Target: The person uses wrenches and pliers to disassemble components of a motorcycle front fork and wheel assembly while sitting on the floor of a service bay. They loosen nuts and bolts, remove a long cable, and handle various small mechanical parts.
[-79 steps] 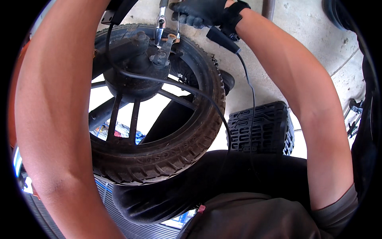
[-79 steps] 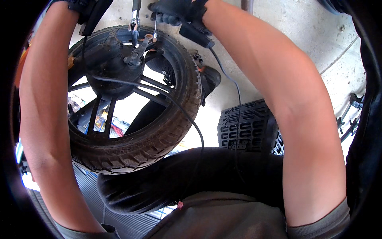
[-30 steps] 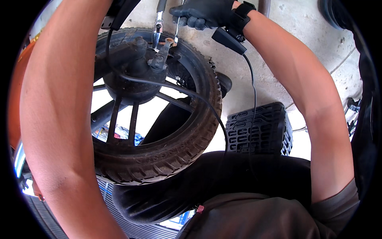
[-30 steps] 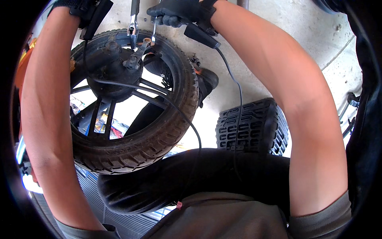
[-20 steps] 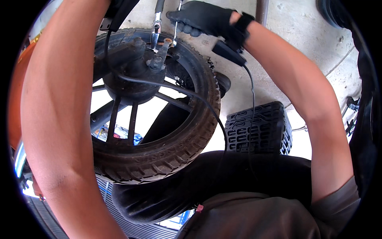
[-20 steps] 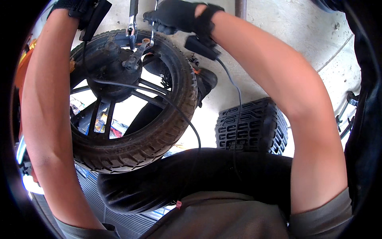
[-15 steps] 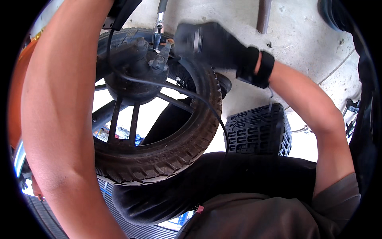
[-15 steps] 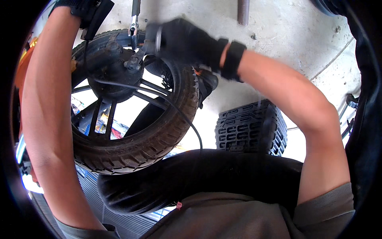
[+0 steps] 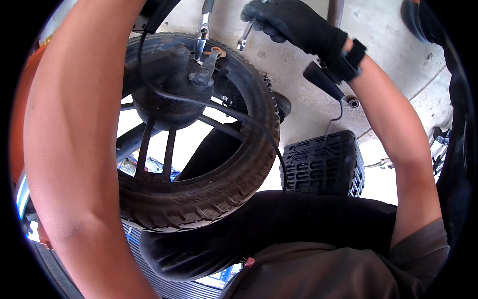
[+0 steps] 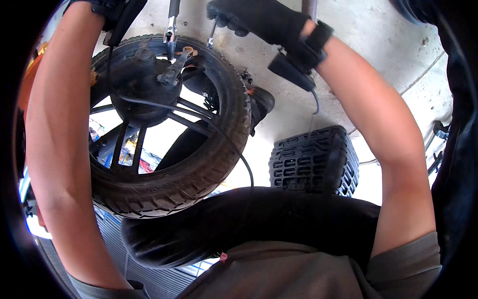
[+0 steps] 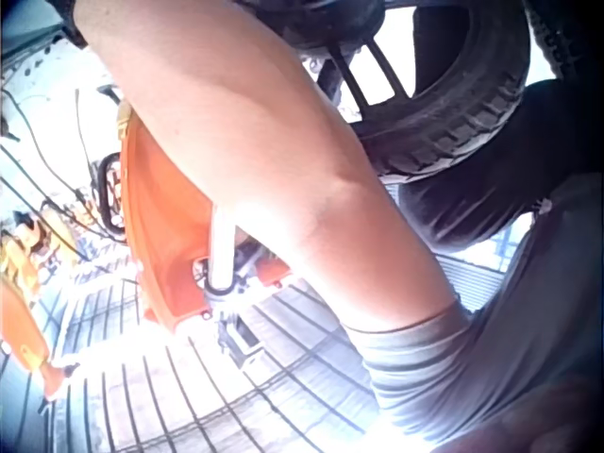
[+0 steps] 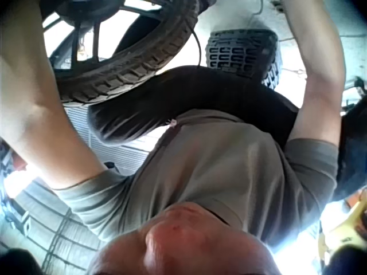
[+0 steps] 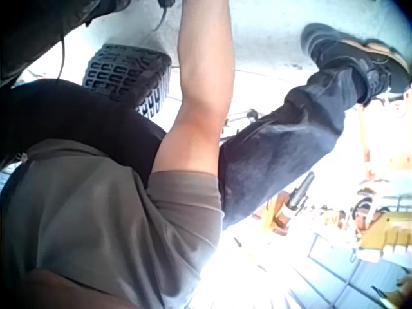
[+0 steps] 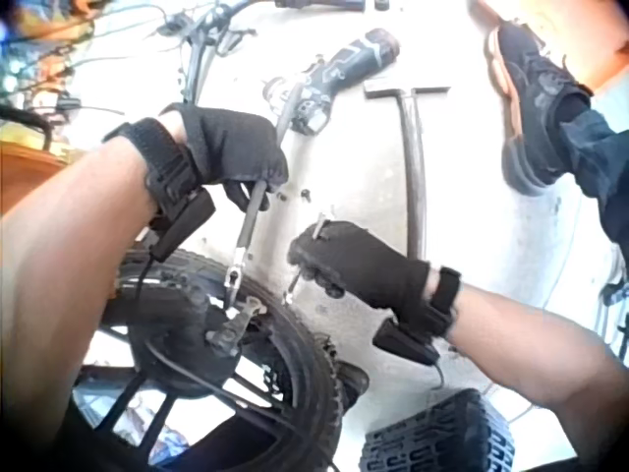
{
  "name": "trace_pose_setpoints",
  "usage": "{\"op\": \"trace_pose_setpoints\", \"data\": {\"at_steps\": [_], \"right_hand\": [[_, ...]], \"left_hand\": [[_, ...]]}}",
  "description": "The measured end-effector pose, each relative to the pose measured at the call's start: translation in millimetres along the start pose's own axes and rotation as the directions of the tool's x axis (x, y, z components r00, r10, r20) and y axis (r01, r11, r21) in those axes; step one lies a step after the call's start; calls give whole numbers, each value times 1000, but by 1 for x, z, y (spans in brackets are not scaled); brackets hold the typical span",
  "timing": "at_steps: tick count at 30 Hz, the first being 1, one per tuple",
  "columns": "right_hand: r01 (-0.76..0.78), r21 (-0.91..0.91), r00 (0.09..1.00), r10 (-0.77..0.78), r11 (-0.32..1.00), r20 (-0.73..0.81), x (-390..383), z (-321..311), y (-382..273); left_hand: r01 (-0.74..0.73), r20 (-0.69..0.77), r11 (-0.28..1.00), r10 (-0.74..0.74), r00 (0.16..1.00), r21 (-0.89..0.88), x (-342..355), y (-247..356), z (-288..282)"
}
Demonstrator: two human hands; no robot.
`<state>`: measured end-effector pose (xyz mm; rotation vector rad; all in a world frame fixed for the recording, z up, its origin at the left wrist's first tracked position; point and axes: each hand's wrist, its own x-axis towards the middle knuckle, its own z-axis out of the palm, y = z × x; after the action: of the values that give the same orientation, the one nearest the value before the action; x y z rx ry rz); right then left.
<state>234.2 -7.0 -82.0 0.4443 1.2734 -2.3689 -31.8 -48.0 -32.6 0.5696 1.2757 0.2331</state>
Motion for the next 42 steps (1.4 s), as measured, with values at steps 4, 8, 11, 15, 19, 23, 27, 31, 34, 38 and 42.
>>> {"op": "trace_pose_setpoints", "data": {"at_steps": [4, 8, 11, 15, 19, 23, 27, 31, 34, 38, 42], "right_hand": [[-73, 103, 993, 63, 992, 98, 26, -6, 8], [-266, 270, 959, 226, 925, 170, 43, -1, 16], [-253, 257, 958, 204, 933, 203, 49, 0, 18], [-223, 210, 952, 166, 952, 259, 55, 1, 21], [29, -79, 949, -3, 996, 315, 62, 5, 24], [-268, 134, 922, 214, 954, 321, 65, 7, 22], [-138, 37, 953, 122, 990, 276, 49, 13, 14], [386, -485, 918, -378, 785, 117, 2, 40, 18], [647, -689, 637, -728, 326, 253, -32, 71, 33], [612, -516, 753, -641, 600, 148, -50, 65, 41], [322, -263, 945, -325, 910, 32, -30, 35, 27]], "left_hand": [[26, -3, 999, -25, 1000, 22, 3, 0, -1], [-123, 161, 949, 79, 984, 290, 8, -2, -3], [-302, 268, 884, 212, 940, 358, 8, -2, -5], [-119, 161, 988, 101, 982, 103, 7, -4, -8], [-187, 207, 963, 146, 967, 193, 10, -7, -10], [-217, 231, 967, 182, 956, 134, 10, -7, -8], [-159, 159, 980, 140, 977, 116, 2, -1, -3], [75, 20, 956, -72, 997, -284, -1, -1, 0], [-43, 79, 999, 42, 996, 11, 3, -4, -4], [-139, 119, 973, 119, 986, 185, 5, -6, -8], [22, 7, 997, -21, 1000, -79, 2, -5, -4]]}}
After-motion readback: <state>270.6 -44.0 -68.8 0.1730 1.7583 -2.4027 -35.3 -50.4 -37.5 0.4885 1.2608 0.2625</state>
